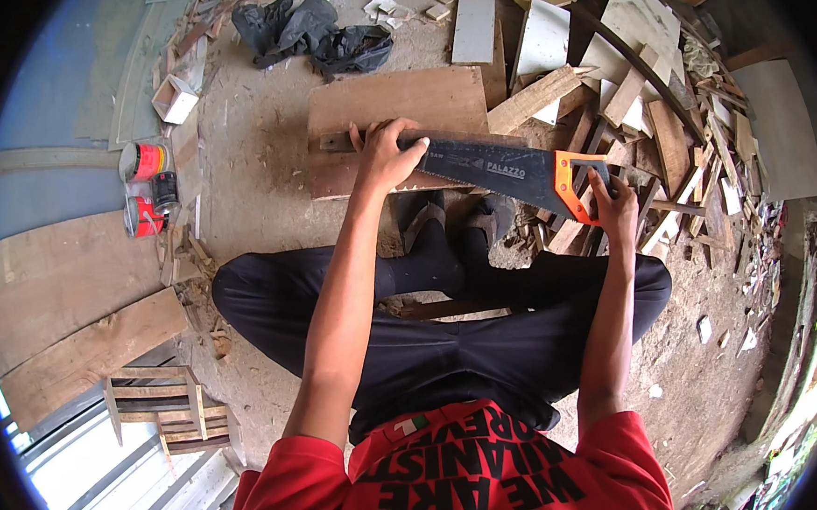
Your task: The person sits on the floor and uses a hand saw to cut a small piece of wood. They position the wood, saw through it, and then inspect the cut piece.
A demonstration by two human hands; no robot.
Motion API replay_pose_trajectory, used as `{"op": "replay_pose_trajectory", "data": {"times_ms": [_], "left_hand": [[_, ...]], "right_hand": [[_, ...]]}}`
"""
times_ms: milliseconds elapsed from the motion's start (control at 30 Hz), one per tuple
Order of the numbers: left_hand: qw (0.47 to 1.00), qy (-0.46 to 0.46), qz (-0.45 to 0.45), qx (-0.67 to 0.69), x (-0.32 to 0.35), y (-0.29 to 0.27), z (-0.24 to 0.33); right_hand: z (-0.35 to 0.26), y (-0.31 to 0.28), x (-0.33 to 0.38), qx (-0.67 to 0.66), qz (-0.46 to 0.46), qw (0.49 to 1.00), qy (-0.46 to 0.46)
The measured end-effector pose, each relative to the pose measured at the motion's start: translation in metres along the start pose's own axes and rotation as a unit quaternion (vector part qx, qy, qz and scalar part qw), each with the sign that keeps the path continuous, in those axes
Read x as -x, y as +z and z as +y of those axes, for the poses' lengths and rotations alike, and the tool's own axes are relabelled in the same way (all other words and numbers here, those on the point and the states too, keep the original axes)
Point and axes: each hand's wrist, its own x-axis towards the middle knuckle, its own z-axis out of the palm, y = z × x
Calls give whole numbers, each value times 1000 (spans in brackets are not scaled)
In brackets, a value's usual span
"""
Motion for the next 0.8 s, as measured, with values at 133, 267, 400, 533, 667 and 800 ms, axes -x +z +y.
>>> {"op": "replay_pose_trajectory", "data": {"times_ms": [133,267,400,533,667,800], "left_hand": [[1000,-1,-13,15,-2,-2,-1],[999,-3,-19,28,-3,-2,-6],[999,-3,-12,43,-4,-1,-5],[999,-16,-6,44,-6,4,-7],[995,-56,-41,67,-17,3,-12],[986,-102,-99,92,-28,-3,-6]], "right_hand": [[5,0,-2,0,-2,1000,-10],[5,1,-2,-24,-14,1000,1],[-1,-1,0,-21,-16,1000,7],[6,0,-1,-21,-12,1000,10],[3,-1,-2,-17,-21,1000,12],[0,-3,-1,-9,-20,1000,17]]}}
